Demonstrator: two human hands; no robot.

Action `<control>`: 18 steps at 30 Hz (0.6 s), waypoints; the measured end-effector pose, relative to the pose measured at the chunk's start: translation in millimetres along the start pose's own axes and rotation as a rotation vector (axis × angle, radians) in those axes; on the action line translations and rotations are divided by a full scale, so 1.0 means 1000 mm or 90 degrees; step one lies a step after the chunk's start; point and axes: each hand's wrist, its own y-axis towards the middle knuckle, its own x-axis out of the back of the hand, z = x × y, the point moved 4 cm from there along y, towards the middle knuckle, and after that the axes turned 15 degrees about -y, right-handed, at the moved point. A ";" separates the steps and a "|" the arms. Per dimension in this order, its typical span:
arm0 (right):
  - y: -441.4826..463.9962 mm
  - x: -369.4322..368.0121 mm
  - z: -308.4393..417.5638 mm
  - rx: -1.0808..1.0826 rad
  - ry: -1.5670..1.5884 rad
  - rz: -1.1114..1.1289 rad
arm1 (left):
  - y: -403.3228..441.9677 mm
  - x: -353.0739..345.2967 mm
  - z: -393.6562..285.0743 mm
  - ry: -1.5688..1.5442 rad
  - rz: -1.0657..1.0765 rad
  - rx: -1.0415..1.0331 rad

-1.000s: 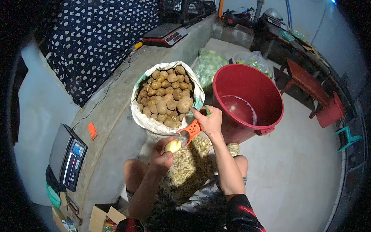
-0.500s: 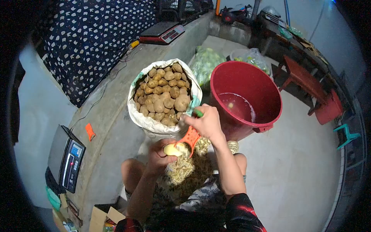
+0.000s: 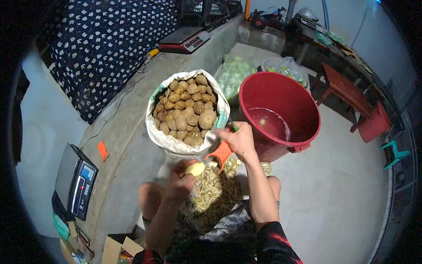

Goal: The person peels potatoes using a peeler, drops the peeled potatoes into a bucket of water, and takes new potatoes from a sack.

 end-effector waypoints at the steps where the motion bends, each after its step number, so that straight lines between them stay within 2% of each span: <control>1: -0.007 0.003 0.017 0.070 -0.058 -0.024 | 0.001 -0.001 0.001 -0.002 0.000 -0.001; 3: -0.020 0.010 0.045 0.211 -0.213 -0.083 | 0.001 -0.002 0.002 0.153 -0.025 -0.004; 6: -0.002 0.008 0.023 0.152 -0.192 -0.102 | -0.001 -0.003 -0.002 0.198 0.012 0.000; 7: 0.000 0.011 0.016 0.030 -0.184 -0.051 | -0.001 -0.004 -0.002 0.198 0.015 -0.001; 8: 0.000 0.013 0.016 0.032 -0.184 -0.054 | -0.001 -0.005 -0.001 0.084 0.027 0.006; 9: 0.001 0.012 0.010 0.000 -0.003 -0.021 | -0.001 -0.005 -0.002 -0.030 0.038 0.013; 10: 0.001 0.008 0.004 -0.033 0.178 0.015 | 0.000 -0.006 -0.003 -0.032 0.038 0.012; 11: 0.004 0.003 0.001 -0.004 0.223 -0.007 | 0.001 -0.006 -0.004 0.076 0.015 0.009; 12: 0.005 -0.001 0.000 -0.004 0.221 -0.005 | 0.002 -0.004 -0.004 0.184 -0.009 0.006; 14: 0.002 -0.011 0.005 0.097 0.006 -0.028 | 0.003 0.001 0.003 0.148 0.002 0.002; 16: -0.004 -0.009 0.017 0.076 0.030 -0.040 | 0.004 0.002 0.004 0.115 0.018 0.000; 18: -0.004 -0.009 0.016 0.037 0.130 0.024 | 0.003 0.001 0.004 0.072 0.025 0.006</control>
